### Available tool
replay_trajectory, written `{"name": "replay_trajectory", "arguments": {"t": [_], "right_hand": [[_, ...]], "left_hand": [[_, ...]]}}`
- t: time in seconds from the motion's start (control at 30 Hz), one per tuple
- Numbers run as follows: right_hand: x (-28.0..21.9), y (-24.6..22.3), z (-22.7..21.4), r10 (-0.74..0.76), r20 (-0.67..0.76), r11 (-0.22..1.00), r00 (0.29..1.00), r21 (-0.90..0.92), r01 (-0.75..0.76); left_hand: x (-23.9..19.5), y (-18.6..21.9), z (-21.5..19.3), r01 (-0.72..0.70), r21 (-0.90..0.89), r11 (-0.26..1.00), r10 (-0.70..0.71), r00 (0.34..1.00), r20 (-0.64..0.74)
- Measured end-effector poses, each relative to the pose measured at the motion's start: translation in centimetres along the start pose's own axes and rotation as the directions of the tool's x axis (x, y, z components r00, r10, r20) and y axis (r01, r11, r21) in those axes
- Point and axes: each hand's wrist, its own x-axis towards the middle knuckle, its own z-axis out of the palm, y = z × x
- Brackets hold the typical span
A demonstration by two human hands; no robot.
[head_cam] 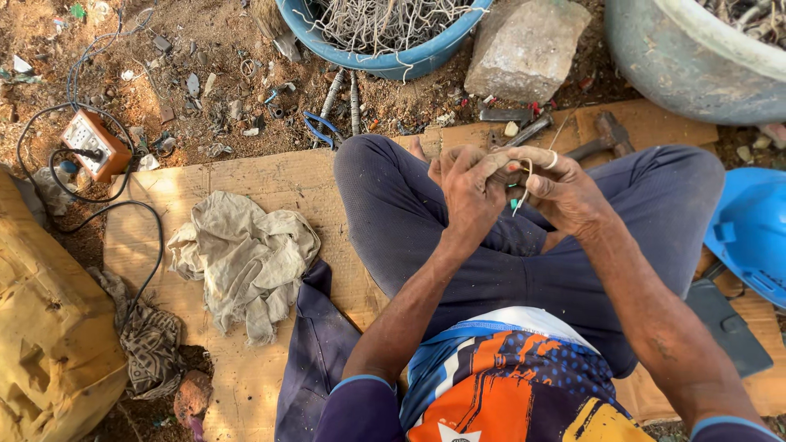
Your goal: The person sits on a piece of cardboard and uses pliers to strip the insulation from a bundle of wires. They repeatedly pull the insulation off the metal core and place the stripped wire into a nearby blue bucket.
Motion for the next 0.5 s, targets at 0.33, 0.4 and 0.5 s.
{"name": "replay_trajectory", "arguments": {"t": [0.33,0.4,0.5], "right_hand": [[-1.6,0.6,1.1,-0.286,-0.123,0.947,0.950,-0.189,0.260],[-2.0,-0.3,0.8,-0.231,-0.027,0.969,0.973,-0.097,0.227],[-2.4,-1.4,0.1,-0.207,0.030,0.978,0.978,-0.032,0.208]], "left_hand": [[0.6,1.0,0.1,-0.122,-0.094,0.988,0.120,0.992,-0.026],[0.8,1.0,-0.3,-0.171,-0.142,0.975,0.175,0.984,0.017],[1.3,1.0,-1.0,-0.213,-0.270,0.939,0.262,0.952,0.160]]}}
